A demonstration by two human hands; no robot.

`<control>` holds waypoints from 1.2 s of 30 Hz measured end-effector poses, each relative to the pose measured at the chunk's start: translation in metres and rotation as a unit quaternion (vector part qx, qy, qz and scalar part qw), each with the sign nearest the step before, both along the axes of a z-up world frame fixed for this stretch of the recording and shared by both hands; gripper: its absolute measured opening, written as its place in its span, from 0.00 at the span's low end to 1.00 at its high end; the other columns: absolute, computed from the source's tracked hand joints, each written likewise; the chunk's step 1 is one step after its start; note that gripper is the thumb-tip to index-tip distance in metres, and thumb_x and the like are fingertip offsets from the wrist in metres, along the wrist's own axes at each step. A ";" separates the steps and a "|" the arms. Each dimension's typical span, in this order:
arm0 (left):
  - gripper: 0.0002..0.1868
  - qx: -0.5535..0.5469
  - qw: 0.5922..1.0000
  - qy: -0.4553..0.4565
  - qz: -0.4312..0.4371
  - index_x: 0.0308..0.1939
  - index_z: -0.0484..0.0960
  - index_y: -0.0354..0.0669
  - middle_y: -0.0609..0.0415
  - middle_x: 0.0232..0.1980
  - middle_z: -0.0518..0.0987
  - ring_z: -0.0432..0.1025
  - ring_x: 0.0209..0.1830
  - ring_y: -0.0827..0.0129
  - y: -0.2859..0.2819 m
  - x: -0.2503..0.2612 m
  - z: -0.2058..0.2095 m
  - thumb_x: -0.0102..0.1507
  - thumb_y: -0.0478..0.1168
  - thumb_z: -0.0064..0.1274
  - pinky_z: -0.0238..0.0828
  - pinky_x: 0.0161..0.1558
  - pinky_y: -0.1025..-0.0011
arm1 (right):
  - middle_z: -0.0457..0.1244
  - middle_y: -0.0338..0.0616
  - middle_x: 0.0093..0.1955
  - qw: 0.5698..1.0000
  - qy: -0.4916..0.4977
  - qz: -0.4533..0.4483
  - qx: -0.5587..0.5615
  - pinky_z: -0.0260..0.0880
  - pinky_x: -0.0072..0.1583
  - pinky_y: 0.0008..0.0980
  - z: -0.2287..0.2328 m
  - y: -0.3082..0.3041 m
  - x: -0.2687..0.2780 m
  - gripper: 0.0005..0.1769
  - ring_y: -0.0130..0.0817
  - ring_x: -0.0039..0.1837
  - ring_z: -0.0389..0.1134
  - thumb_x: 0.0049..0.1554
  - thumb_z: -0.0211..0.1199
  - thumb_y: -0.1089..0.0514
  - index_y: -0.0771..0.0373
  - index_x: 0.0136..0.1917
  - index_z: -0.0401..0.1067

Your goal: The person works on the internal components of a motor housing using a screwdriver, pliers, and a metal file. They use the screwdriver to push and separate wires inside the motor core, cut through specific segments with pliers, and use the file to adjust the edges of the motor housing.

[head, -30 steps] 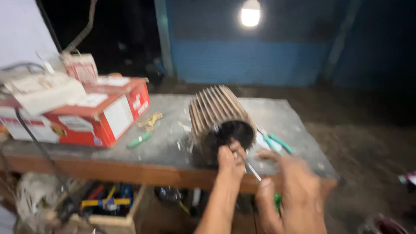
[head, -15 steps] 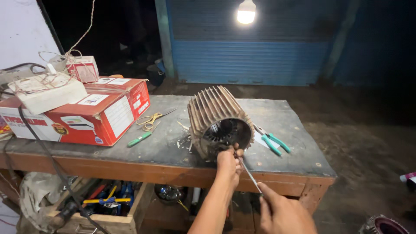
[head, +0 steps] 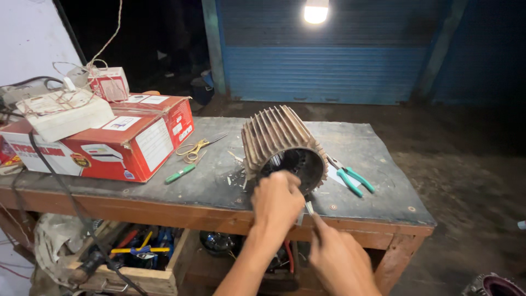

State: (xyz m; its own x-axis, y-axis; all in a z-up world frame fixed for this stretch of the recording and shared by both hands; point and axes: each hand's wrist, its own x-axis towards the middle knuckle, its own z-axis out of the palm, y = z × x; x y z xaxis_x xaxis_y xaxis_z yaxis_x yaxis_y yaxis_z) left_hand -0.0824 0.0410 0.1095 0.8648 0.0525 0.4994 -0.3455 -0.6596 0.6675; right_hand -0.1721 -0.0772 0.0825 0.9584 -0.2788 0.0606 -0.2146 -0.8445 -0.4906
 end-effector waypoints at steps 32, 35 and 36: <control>0.16 -0.036 0.965 -0.244 -0.095 0.53 0.86 0.47 0.49 0.61 0.81 0.72 0.61 0.49 0.042 0.092 0.018 0.66 0.39 0.45 0.68 0.63 0.59 | 0.74 0.38 0.50 0.988 -0.038 0.124 0.078 0.75 0.46 0.30 -0.145 -0.119 -0.025 0.35 0.28 0.44 0.75 0.59 0.61 0.49 0.30 0.78 0.59; 0.16 -0.034 0.965 -0.241 -0.097 0.53 0.86 0.48 0.49 0.61 0.81 0.72 0.61 0.49 0.043 0.091 0.021 0.66 0.39 0.45 0.68 0.63 0.59 | 0.73 0.34 0.49 0.983 0.126 0.038 0.128 0.74 0.49 0.26 -0.130 -0.117 -0.016 0.34 0.26 0.40 0.74 0.62 0.59 0.46 0.23 0.78 0.57; 0.16 -0.033 0.966 -0.237 -0.097 0.53 0.86 0.48 0.49 0.61 0.81 0.72 0.61 0.49 0.043 0.091 0.023 0.66 0.39 0.45 0.68 0.62 0.58 | 0.73 0.30 0.49 0.987 0.075 0.039 0.134 0.74 0.50 0.23 -0.127 -0.112 -0.017 0.34 0.21 0.41 0.76 0.60 0.62 0.46 0.22 0.77 0.59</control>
